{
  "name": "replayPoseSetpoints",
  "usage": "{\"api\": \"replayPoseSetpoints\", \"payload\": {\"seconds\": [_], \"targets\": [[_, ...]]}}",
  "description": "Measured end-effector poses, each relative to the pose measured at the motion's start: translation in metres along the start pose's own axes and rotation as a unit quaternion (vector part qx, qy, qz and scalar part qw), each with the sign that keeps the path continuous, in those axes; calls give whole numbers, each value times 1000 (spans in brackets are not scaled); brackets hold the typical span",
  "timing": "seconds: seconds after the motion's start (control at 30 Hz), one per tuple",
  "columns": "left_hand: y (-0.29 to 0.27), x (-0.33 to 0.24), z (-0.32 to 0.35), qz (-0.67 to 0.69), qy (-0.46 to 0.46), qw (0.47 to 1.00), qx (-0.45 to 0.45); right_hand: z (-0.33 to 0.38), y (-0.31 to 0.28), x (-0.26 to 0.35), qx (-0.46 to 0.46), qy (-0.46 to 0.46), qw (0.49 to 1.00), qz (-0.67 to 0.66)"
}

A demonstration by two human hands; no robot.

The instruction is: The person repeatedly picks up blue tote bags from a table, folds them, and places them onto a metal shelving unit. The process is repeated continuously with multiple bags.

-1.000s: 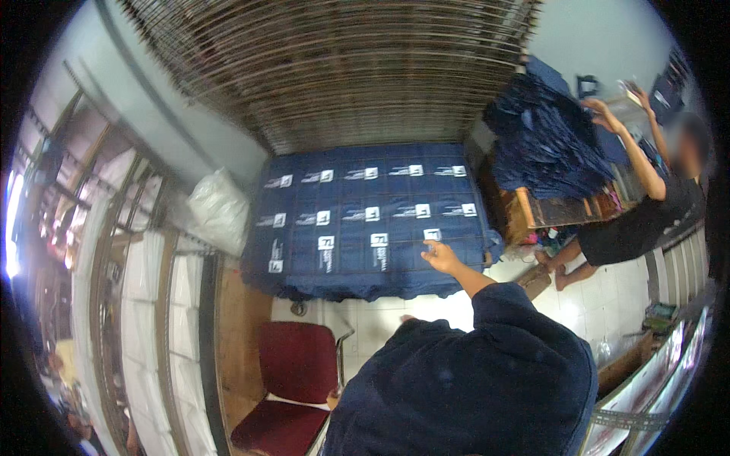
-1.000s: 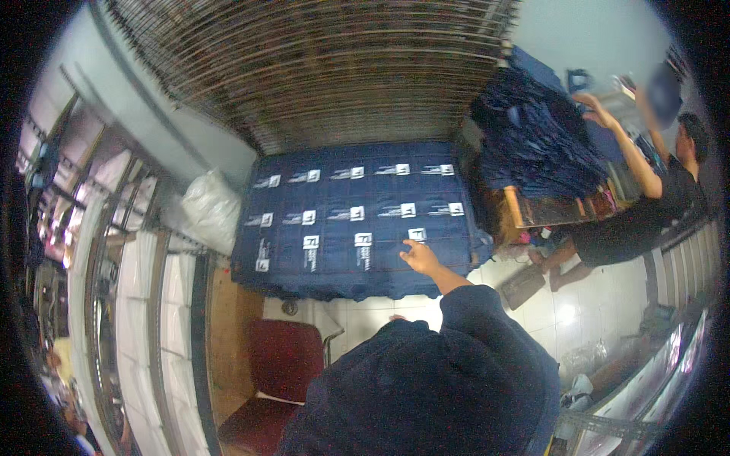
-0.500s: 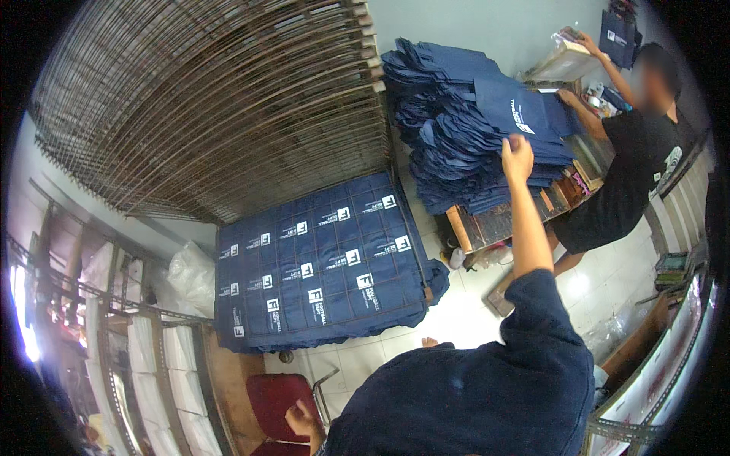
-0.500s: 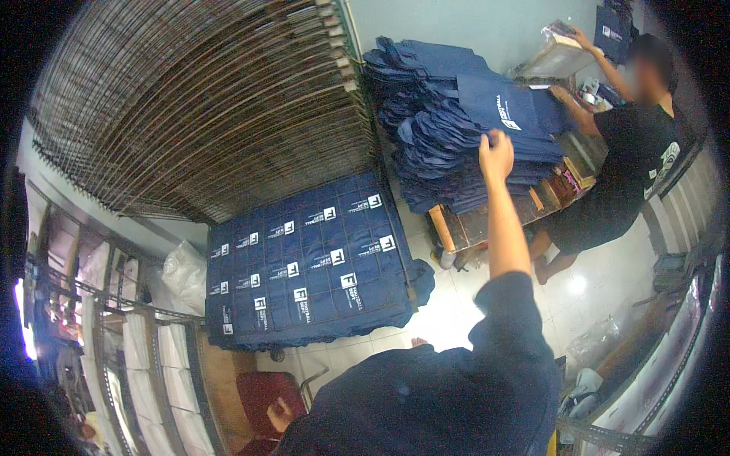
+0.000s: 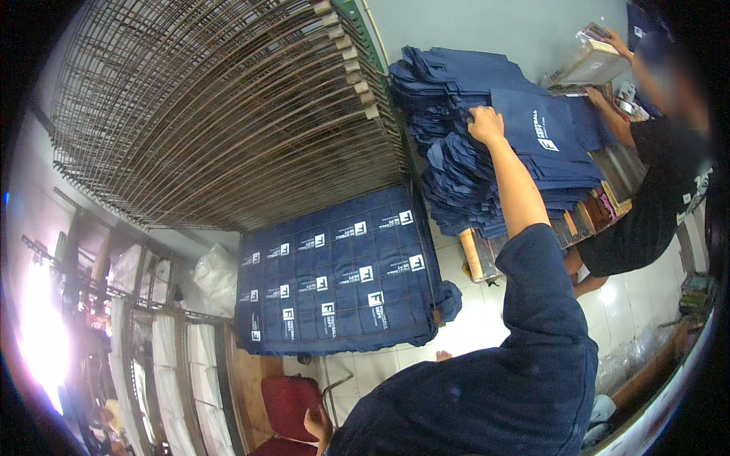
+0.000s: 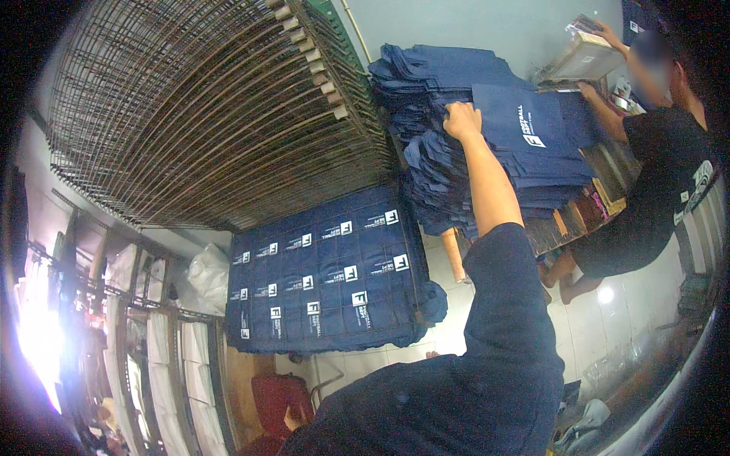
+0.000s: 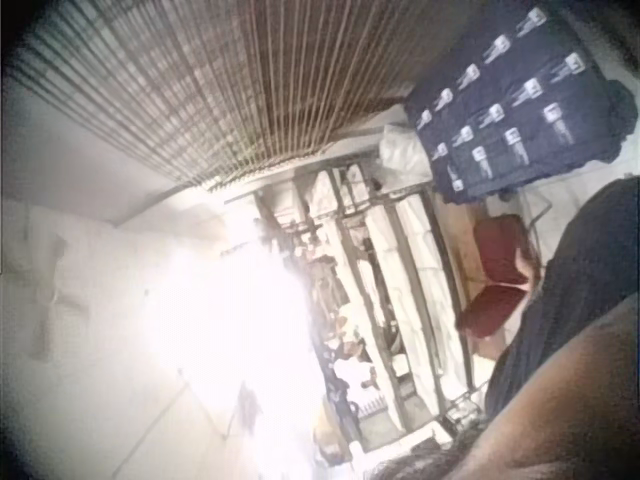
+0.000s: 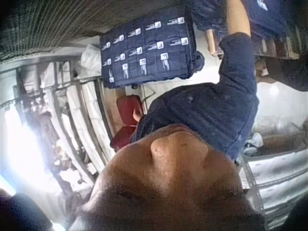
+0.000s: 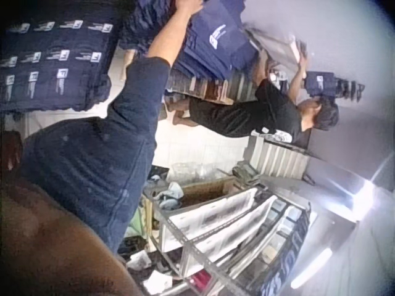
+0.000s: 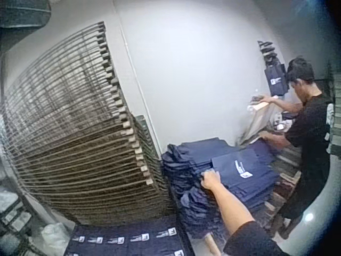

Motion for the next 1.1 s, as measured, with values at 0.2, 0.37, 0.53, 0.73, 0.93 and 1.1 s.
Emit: {"api": "replayPoseSetpoints", "payload": {"seconds": [0.2,0.37,0.53,0.73,0.93,1.1], "targets": [[75,-171,-96,368,-62,899,231,24,-104,51,-212,-107,963,-130],[106,-381,-114,462,-164,653,577,171,-206,142,-187,-363,884,-225],[83,-542,-139,542,-131,424,714,313,-239,171,-55,-558,786,-259],[95,-508,-139,528,-165,587,591,365,-224,173,64,-539,794,-272],[2,-425,-182,627,-208,575,483,373,-182,97,-187,-79,816,-540],[-63,-302,-205,678,-250,609,328,471,-43,227,509,327,322,-728]]}}
Point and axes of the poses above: each hand's wrist, its own z-axis away from the middle knuckle, its own y-axis out of the palm, x = y × z, the point moved 7 cm from there along -z, towards the middle knuckle, and after that the axes turned 6 degrees about -x, right-handed, at the moved point
